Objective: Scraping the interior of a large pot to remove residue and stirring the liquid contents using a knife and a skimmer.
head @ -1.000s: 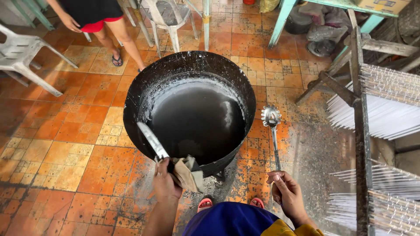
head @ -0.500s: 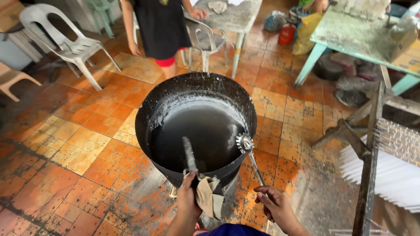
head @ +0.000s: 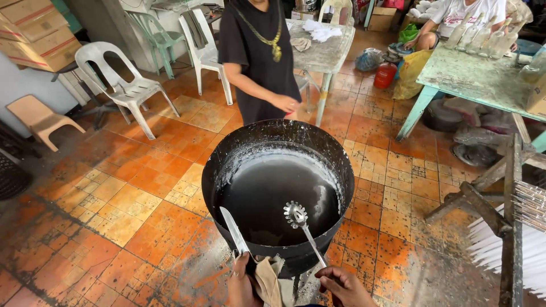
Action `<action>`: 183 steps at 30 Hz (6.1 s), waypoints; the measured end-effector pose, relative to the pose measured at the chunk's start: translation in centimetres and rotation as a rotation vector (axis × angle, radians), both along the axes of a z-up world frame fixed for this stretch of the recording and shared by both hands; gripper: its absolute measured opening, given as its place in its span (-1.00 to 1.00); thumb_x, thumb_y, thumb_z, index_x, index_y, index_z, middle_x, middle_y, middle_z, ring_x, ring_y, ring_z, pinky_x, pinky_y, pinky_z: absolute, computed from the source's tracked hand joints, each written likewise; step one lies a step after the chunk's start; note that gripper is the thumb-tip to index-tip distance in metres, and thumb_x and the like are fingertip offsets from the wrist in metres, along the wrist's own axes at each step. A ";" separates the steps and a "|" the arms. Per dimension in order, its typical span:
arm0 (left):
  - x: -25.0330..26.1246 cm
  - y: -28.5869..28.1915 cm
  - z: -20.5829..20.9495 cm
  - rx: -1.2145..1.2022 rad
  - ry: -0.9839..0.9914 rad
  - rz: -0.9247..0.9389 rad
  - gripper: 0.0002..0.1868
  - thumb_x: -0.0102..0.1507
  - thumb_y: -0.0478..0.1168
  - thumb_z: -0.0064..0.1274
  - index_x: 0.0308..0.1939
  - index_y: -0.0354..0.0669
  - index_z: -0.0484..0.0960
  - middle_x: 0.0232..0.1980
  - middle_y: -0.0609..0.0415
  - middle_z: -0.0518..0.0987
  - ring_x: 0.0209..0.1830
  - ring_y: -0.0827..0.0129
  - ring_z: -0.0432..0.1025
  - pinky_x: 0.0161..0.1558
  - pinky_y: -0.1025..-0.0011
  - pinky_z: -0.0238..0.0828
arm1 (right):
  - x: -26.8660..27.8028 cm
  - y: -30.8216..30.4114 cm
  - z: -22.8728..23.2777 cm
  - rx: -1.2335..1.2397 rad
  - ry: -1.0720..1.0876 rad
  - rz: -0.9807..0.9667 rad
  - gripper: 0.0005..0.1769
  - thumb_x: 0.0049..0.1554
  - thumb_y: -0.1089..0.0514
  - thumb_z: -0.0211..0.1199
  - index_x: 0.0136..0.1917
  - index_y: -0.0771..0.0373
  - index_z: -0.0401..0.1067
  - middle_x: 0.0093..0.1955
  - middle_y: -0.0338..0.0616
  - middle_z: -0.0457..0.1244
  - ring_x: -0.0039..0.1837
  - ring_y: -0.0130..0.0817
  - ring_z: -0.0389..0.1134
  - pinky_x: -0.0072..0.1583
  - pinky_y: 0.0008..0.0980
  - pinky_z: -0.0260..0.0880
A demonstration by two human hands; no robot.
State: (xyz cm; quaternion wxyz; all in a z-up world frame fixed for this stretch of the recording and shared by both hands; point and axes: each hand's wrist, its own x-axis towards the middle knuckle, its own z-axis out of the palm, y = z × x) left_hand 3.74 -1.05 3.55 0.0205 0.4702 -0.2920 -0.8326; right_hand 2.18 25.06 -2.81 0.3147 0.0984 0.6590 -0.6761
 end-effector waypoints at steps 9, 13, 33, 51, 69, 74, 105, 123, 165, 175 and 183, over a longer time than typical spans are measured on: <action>-0.6 -5.2 -2.4 -0.175 -0.030 0.049 -0.75 0.26 -0.05 0.17 -0.20 -0.15 0.58 -0.46 0.14 0.27 -0.52 0.37 0.21 -0.46 0.33 0.02 | 1.5 -5.0 -0.7 -0.004 0.012 -0.037 -0.71 0.31 0.17 0.18 0.19 0.35 0.59 -0.16 -0.02 0.41 -0.53 -0.42 0.10 -0.43 -0.42 0.06; -0.5 -7.0 -3.3 -0.118 0.038 0.076 -0.77 0.28 -0.09 0.14 -0.22 -0.17 0.53 -0.33 0.01 0.50 -0.34 0.16 0.44 -0.27 0.23 0.33 | 2.6 -6.0 -2.2 -0.039 -0.028 -0.053 -0.75 0.32 0.19 0.18 0.18 0.35 0.55 -0.16 0.04 0.43 -0.52 -0.42 0.11 -0.42 -0.44 0.11; 0.7 -11.0 -2.6 -0.321 0.300 -0.219 -0.76 0.34 -0.25 0.06 0.04 -0.31 0.53 -0.20 -0.09 0.54 -0.19 0.16 0.43 -0.05 0.21 0.42 | 5.3 -4.2 3.5 0.031 0.203 -0.389 -0.23 0.25 0.11 0.04 0.68 -0.02 -0.07 -0.13 0.11 0.44 -0.60 -0.43 0.02 -0.54 -0.47 0.02; 3.8 -12.9 -4.2 -0.254 0.385 -0.028 -0.86 0.34 -0.35 0.00 -0.03 -0.30 0.54 -0.34 -0.17 0.58 -0.25 0.14 0.50 -0.11 0.28 0.45 | 3.8 -5.8 3.8 0.025 0.152 -0.278 -0.28 0.23 0.09 0.11 0.63 0.08 0.09 -0.16 0.08 0.39 -0.57 -0.47 0.00 -0.54 -0.51 -0.02; 16.3 -10.3 -4.0 -0.307 0.156 0.509 -0.87 0.38 -0.30 -0.06 0.00 -0.20 0.40 -0.27 -0.11 0.52 -0.34 0.19 0.39 -0.28 0.28 0.37 | -3.1 -7.2 0.0 -0.311 -0.148 0.012 -0.49 0.35 -0.04 -0.06 0.40 0.28 0.39 -0.31 -0.03 0.28 -0.55 -0.51 0.01 -0.53 -0.53 -0.09; 20.9 -9.9 -4.8 -0.234 0.003 0.693 -0.95 0.35 -0.25 -0.04 -0.18 -0.12 0.45 -0.23 0.00 0.59 -0.31 0.36 0.39 -0.24 0.43 0.34 | -4.7 -10.0 0.1 -0.539 -0.190 0.071 -0.54 0.37 0.01 -0.03 0.41 0.26 0.35 -0.32 -0.16 0.25 -0.57 -0.64 -0.02 -0.54 -0.62 -0.15; 18.1 -50.2 -9.0 -0.166 0.095 0.365 -0.87 0.34 -0.23 0.07 -0.17 -0.12 0.42 -0.40 0.01 0.51 -0.58 0.34 0.30 -0.49 0.34 0.32 | -0.4 -49.7 -2.1 -0.333 -0.395 0.004 -0.61 0.30 0.12 0.06 0.38 0.11 0.34 -0.31 -0.25 0.05 -0.50 -0.64 -0.12 -0.51 -0.62 -0.17; -21.1 -75.4 -5.9 -0.051 0.055 0.274 -0.88 0.42 -0.19 -0.04 -0.11 -0.16 0.48 -0.21 0.05 0.51 -0.23 0.31 0.39 -0.11 0.36 0.31 | -33.1 -70.2 -0.6 -0.375 -0.460 -0.267 -0.87 0.26 0.10 0.20 0.08 0.07 0.35 -0.31 -0.28 0.08 -0.50 -0.61 -0.10 -0.47 -0.56 -0.26; -131.5 -60.2 -4.7 0.013 0.221 -0.940 -0.52 0.30 -0.38 0.01 0.33 -0.27 0.56 -0.17 -0.31 0.63 -0.18 0.09 0.51 -0.05 0.28 0.45 | -104.5 -58.9 -9.5 -0.633 -0.259 -1.196 -0.67 0.19 -0.06 0.22 0.16 -0.02 0.22 -0.30 -0.29 0.04 -0.49 -0.54 -0.16 -0.47 -0.51 -0.27; -151.4 -44.7 -4.9 -0.107 0.268 -1.233 -0.41 0.29 -0.37 0.01 0.44 -0.21 0.48 0.24 -0.13 0.57 0.17 0.17 0.46 0.17 0.35 0.38 | -110.5 -49.9 -10.5 -0.549 -0.226 -1.332 -0.73 0.28 -0.05 0.11 0.17 0.08 0.24 -0.25 -0.17 0.08 -0.47 -0.52 -0.16 -0.45 -0.49 -0.25; -171.2 -24.7 -11.1 -0.295 0.378 -1.557 -0.47 0.31 -0.23 0.06 0.40 -0.08 0.52 0.54 -0.06 0.36 0.57 0.15 0.21 0.35 0.23 0.29 | -117.1 -48.4 -10.8 -0.635 -0.370 -1.815 -0.63 0.28 -0.15 0.17 0.16 0.10 0.22 -0.24 -0.18 0.08 -0.48 -0.47 -0.13 -0.41 -0.41 -0.13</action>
